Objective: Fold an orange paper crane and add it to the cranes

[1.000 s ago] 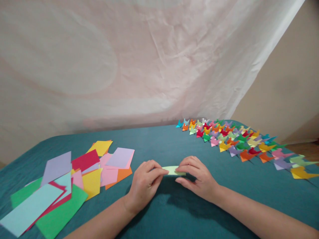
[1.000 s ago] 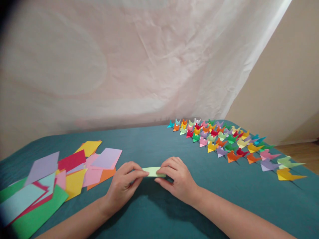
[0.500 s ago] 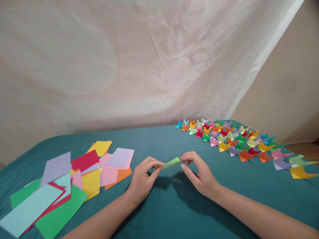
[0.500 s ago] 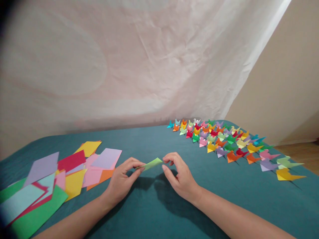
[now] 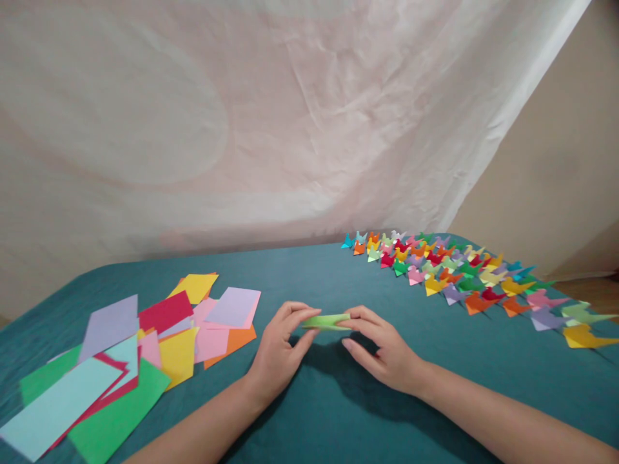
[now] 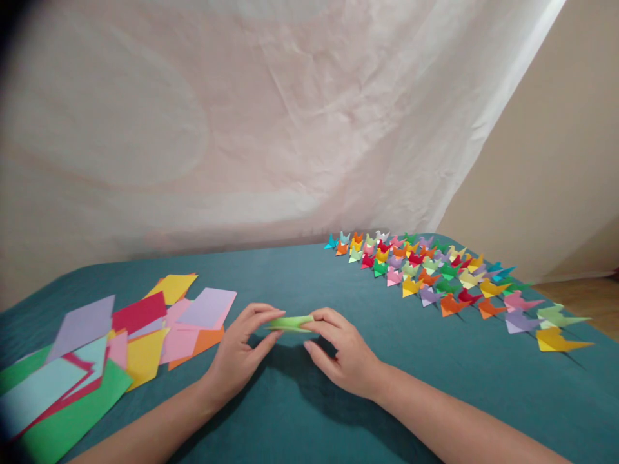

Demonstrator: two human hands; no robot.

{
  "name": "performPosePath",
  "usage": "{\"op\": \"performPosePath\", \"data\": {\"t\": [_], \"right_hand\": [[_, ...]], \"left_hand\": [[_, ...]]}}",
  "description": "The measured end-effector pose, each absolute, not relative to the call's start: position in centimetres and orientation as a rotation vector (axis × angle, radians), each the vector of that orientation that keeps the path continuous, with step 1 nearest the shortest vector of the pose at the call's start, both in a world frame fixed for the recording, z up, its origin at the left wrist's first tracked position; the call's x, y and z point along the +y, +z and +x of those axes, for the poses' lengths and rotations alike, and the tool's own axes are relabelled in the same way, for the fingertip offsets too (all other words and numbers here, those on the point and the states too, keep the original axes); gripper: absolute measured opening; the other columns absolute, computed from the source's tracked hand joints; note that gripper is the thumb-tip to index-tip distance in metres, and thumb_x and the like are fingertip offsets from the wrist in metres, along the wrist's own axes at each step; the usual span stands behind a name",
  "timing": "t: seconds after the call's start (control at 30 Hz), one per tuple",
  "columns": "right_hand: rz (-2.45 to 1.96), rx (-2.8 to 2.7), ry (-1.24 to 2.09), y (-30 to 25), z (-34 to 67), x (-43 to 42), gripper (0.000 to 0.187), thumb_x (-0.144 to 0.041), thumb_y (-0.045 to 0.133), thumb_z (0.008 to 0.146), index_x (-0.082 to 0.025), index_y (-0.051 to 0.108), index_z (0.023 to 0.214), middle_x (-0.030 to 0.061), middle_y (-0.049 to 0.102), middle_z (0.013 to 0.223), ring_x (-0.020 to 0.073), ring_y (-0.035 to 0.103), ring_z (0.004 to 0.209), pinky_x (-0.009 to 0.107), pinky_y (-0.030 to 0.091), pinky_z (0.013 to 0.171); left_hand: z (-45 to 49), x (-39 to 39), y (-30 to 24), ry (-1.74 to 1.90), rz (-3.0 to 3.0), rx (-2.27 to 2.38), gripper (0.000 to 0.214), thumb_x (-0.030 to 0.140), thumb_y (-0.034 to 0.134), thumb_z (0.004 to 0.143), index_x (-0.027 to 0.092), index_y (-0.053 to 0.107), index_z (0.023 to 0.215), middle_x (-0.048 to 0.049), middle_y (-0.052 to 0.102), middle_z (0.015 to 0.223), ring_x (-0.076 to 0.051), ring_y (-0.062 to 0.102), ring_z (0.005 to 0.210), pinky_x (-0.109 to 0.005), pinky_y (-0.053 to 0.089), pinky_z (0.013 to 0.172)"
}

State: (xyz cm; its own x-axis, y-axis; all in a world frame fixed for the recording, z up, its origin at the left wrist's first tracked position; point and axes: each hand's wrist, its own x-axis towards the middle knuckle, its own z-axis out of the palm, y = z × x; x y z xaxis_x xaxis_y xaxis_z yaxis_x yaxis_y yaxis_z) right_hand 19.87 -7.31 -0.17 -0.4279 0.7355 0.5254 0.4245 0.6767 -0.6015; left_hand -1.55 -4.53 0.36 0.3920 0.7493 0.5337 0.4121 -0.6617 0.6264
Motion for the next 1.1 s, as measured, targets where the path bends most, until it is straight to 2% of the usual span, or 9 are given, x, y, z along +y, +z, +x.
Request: {"op": "performPosePath", "data": {"t": [0.07, 0.17, 0.33, 0.43, 0.6, 0.73, 0.9, 1.1], "right_hand": [[-0.900, -2.125, 0.431, -0.3, 19.8, -7.4, 0.035, -0.012, 0.051, 0.082, -0.021, 0.053, 0.116, 0.0099, 0.053, 0.109, 0.0204, 0.050, 0.103, 0.036, 0.044, 0.090], [-0.911, -2.178, 0.347, -0.5, 19.6, -7.6, 0.042, -0.011, 0.051, 0.081, -0.021, 0.049, 0.121, 0.0105, 0.051, 0.113, 0.0215, 0.049, 0.105, 0.038, 0.043, 0.091], [-0.890, -2.219, 0.300, -0.5, 19.4, -7.8, 0.044, -0.009, 0.049, 0.080, -0.019, 0.047, 0.123, 0.0115, 0.052, 0.112, 0.0215, 0.049, 0.104, 0.037, 0.044, 0.089], [-0.901, -2.195, 0.295, -0.5, 19.4, -7.9, 0.045, -0.008, 0.047, 0.079, -0.018, 0.047, 0.123, 0.0122, 0.051, 0.114, 0.0217, 0.049, 0.105, 0.037, 0.044, 0.090], [-1.004, -2.148, 0.259, -0.4, 20.2, -7.8, 0.053, -0.008, 0.045, 0.073, -0.017, 0.047, 0.125, 0.0128, 0.050, 0.117, 0.0251, 0.049, 0.107, 0.043, 0.042, 0.092], [-1.085, -2.113, 0.300, -0.8, 20.7, -7.1, 0.059, -0.003, 0.041, 0.067, -0.018, 0.050, 0.123, 0.0111, 0.053, 0.117, 0.0241, 0.050, 0.104, 0.042, 0.043, 0.091], [-1.041, -2.141, 0.240, -1.3, 21.0, -6.0, 0.051, 0.000, 0.042, 0.073, -0.022, 0.056, 0.117, 0.0092, 0.057, 0.108, 0.0204, 0.054, 0.095, 0.038, 0.047, 0.081], [-0.956, -2.282, 0.117, -1.5, 21.9, -5.0, 0.042, -0.003, 0.045, 0.080, -0.023, 0.059, 0.113, 0.0091, 0.057, 0.105, 0.0195, 0.053, 0.092, 0.037, 0.045, 0.077]], "left_hand": [[-1.7, -4.7, 0.3, 1.222, 2.353, 1.049, 0.029, 0.017, 0.059, 0.082, 0.024, 0.059, 0.110, -0.0063, 0.054, 0.104, -0.019, 0.052, 0.099, -0.035, 0.043, 0.087], [-1.8, -5.0, 0.1, 1.202, 2.518, 1.039, 0.028, 0.019, 0.060, 0.082, 0.026, 0.059, 0.109, -0.0055, 0.054, 0.101, -0.020, 0.051, 0.098, -0.037, 0.042, 0.086], [-1.6, -5.5, 0.4, 1.145, 2.667, 0.915, 0.010, 0.019, 0.058, 0.083, 0.024, 0.063, 0.090, -0.0030, 0.059, 0.093, -0.019, 0.052, 0.094, -0.035, 0.039, 0.084], [-1.6, -5.5, 0.6, 1.113, 2.681, 0.914, 0.008, 0.017, 0.057, 0.084, 0.022, 0.062, 0.083, -0.0023, 0.060, 0.091, -0.018, 0.052, 0.093, -0.033, 0.038, 0.082], [-1.7, -5.2, 0.5, 0.991, 2.652, 0.925, 0.009, 0.016, 0.051, 0.087, 0.021, 0.059, 0.085, -0.0026, 0.063, 0.090, -0.017, 0.054, 0.089, -0.033, 0.039, 0.079], [-1.8, -5.1, 0.3, 0.904, 2.566, 0.919, 0.012, 0.015, 0.045, 0.089, 0.020, 0.057, 0.088, -0.0035, 0.062, 0.092, -0.016, 0.055, 0.087, -0.030, 0.043, 0.079], [-1.8, -5.1, 0.0, 0.904, 2.463, 0.834, 0.015, 0.013, 0.041, 0.090, 0.019, 0.055, 0.087, -0.0040, 0.060, 0.093, -0.013, 0.056, 0.087, -0.026, 0.045, 0.079], [-1.8, -5.1, -0.4, 0.856, 2.479, 0.742, 0.015, 0.011, 0.042, 0.090, 0.019, 0.055, 0.088, -0.0050, 0.060, 0.098, -0.014, 0.056, 0.092, -0.026, 0.045, 0.081]]}}
